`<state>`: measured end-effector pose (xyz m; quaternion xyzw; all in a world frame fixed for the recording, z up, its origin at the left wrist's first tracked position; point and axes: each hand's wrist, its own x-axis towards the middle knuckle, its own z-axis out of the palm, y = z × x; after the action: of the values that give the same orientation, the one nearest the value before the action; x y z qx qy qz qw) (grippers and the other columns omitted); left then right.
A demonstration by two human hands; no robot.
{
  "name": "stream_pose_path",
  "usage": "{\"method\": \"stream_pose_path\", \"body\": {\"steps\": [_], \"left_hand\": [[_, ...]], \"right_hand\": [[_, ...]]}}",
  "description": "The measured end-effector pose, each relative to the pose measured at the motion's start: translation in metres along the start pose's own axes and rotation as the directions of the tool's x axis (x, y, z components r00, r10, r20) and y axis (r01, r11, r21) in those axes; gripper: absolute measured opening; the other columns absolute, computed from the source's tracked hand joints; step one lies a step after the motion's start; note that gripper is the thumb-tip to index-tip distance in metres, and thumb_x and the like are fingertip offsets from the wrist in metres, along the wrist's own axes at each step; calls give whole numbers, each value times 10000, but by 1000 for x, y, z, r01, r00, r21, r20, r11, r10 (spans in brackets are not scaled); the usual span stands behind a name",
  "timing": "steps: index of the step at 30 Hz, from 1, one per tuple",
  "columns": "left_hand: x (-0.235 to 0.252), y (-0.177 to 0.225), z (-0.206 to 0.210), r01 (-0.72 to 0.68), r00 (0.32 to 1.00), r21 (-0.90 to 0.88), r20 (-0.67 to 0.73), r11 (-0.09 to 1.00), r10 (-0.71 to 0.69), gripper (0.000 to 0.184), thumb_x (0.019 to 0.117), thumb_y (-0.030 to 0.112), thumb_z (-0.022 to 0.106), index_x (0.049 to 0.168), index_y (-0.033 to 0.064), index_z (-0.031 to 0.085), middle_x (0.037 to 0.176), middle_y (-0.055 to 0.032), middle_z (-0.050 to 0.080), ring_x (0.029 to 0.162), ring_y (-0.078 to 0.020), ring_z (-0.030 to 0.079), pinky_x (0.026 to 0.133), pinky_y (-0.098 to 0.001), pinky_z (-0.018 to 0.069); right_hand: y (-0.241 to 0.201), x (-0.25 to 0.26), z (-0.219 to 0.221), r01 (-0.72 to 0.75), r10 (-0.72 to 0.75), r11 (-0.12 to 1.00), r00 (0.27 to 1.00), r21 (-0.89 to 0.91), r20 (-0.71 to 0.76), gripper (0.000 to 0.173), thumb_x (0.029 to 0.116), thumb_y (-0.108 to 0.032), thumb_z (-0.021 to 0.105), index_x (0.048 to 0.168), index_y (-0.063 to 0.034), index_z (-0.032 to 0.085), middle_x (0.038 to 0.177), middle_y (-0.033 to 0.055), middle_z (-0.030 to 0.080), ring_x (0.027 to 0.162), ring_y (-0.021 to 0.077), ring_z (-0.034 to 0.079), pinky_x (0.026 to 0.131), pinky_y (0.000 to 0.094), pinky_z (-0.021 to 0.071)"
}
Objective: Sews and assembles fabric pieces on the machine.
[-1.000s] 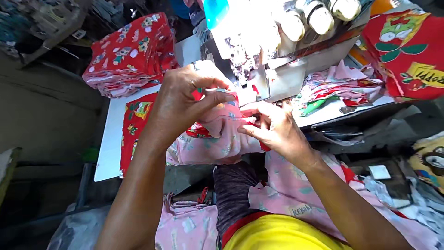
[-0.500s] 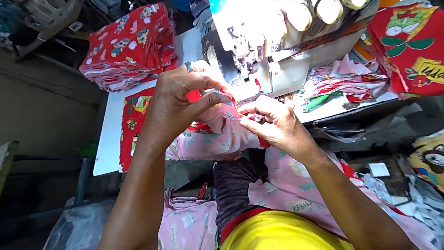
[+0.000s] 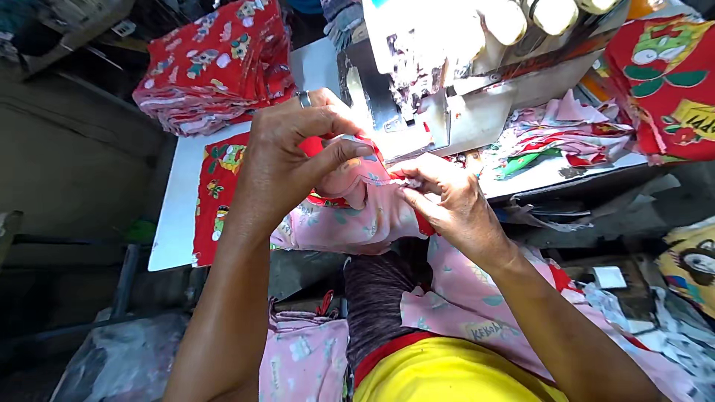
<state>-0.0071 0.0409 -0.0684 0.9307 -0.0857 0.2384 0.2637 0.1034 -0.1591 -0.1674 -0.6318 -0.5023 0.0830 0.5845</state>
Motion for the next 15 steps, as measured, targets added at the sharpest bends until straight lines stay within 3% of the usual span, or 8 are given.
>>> {"method": "stream_pose_path", "body": {"steps": [3, 9, 11, 12, 14, 15], "left_hand": [[-1, 1, 0, 3, 1000, -4, -7, 1000, -3, 183, 972, 212, 700, 964, 33, 734, 1024, 4, 669, 999, 17, 612, 894, -147, 492], [-6, 4, -3, 51, 998, -1, 29, 999, -51, 220, 988, 235, 667, 994, 22, 722, 1015, -13, 662, 888, 23, 594, 769, -130, 484], [-8, 4, -10, 106, 993, -107, 63, 989, -100, 150, 1017, 229, 616, 1047, 91, 666, 1124, 57, 660, 1021, 7, 636, 881, -175, 541], [-9, 3, -12, 136, 990, -174, 60, 975, -127, 105, 1021, 209, 601, 1072, 125, 640, 1149, 94, 676, 1027, 11, 653, 886, -180, 556], [-10, 0, -9, 199, 980, -228, 32, 953, -197, 57, 1013, 186, 598, 1069, 182, 603, 972, 188, 652, 857, 77, 631, 759, -121, 538], [-11, -3, -6, 223, 975, -250, 34, 942, -222, 49, 1012, 171, 590, 1059, 184, 589, 914, 194, 633, 814, 82, 622, 734, -114, 532]], "right_hand": [[-2, 0, 3, 41, -42, 998, 999, -44, -33, 196, 908, 7, 713, 1103, -7, 715, 997, 99, 686, 880, 116, 683, 793, 224, 574], [-2, 1, 2, 93, -121, 961, 988, -260, -93, 104, 942, -124, 718, 1001, -43, 748, 886, 69, 688, 759, 131, 645, 677, 269, 518], [-3, 1, 0, 85, -109, 965, 990, -247, -88, 100, 952, -136, 714, 983, -45, 743, 860, 62, 668, 680, 112, 597, 608, 263, 480], [-4, 1, -2, 69, -85, 976, 994, -207, -71, 106, 966, -141, 698, 993, -44, 732, 851, 52, 638, 626, 89, 542, 561, 239, 448], [-8, 1, -4, 24, -25, 998, 1000, -63, -15, 99, 987, -119, 672, 1015, -27, 696, 837, 51, 632, 535, 64, 531, 481, 199, 483], [-10, 2, -2, -7, 7, 1000, 1000, 17, 4, 83, 992, -101, 663, 1016, -23, 675, 795, 52, 650, 503, 65, 564, 456, 198, 515]]}}
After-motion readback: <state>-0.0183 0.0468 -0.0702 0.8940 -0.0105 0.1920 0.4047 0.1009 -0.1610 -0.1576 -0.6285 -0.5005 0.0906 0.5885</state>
